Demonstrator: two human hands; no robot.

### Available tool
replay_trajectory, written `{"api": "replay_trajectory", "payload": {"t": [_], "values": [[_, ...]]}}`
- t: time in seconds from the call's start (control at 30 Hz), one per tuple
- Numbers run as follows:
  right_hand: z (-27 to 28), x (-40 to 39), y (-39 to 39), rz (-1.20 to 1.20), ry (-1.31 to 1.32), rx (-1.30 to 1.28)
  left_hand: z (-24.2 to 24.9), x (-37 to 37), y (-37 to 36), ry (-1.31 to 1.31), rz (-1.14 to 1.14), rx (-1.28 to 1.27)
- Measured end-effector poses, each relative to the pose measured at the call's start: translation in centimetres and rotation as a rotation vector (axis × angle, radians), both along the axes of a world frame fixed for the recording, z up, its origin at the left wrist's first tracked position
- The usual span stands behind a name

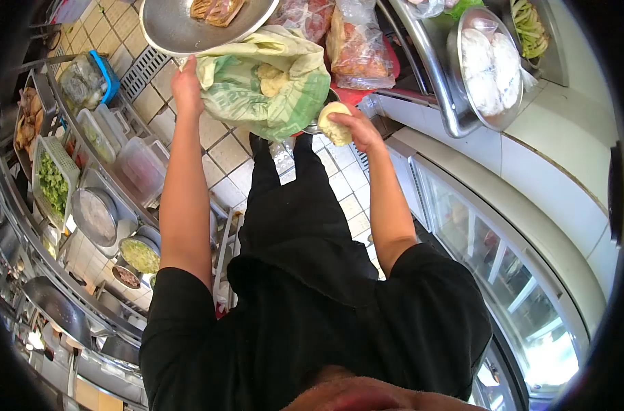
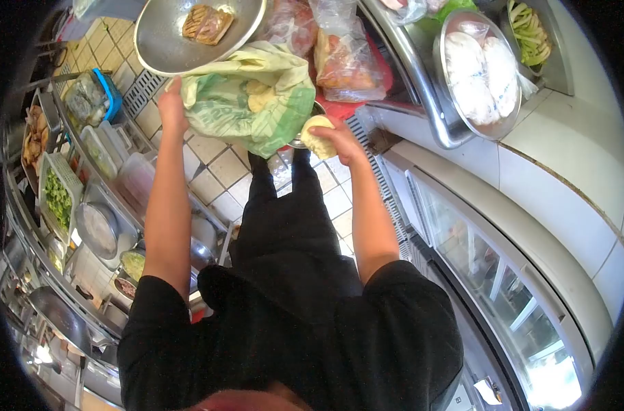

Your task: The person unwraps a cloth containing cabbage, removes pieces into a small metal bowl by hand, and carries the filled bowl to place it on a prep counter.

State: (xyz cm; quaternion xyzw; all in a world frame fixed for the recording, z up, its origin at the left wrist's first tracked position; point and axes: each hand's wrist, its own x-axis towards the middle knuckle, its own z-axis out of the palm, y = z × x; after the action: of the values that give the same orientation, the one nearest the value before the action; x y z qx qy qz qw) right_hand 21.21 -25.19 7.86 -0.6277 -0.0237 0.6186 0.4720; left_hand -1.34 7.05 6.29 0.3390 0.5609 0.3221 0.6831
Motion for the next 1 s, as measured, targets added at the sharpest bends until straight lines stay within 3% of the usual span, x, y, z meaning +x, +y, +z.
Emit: {"api": "replay_trajectory", "payload": {"t": [0.3,0.4,0.6,0.73,0.83,0.87,1.0], "values": [[-0.5,-1.4,4.7,0.624,-0.747,-0.314,1.5,0.3,-0.3,-0.039,0.068,-0.12],[1.0,-2.3,6.8,0.755,-0.915,-0.392,1.1,0.4,-0.3,-0.044,0.067,-0.026],[-2.4,-3.3,5.9,0.843,-1.206,-0.18,2.6,0.6,-0.8,-0.071,0.108,-0.051],[-1.2,-3.1,6.1,0.609,-1.234,-0.167,1.6,0.0,-1.1,-0.138,0.095,-0.067],[-0.6,-2.8,8.5,0.236,-0.958,-0.111,1.9,-0.3,-1.5,-0.163,0.07,-0.051],[-1.1,-3.2,9.7,0.179,-0.998,-0.016,2.4,-0.3,-1.8,-0.143,0.075,-0.057],[-5.2,-4.0,15.8,0.506,-0.777,0.229,2.1,-1.1,-2.4,-0.093,0.069,-0.008]]}}
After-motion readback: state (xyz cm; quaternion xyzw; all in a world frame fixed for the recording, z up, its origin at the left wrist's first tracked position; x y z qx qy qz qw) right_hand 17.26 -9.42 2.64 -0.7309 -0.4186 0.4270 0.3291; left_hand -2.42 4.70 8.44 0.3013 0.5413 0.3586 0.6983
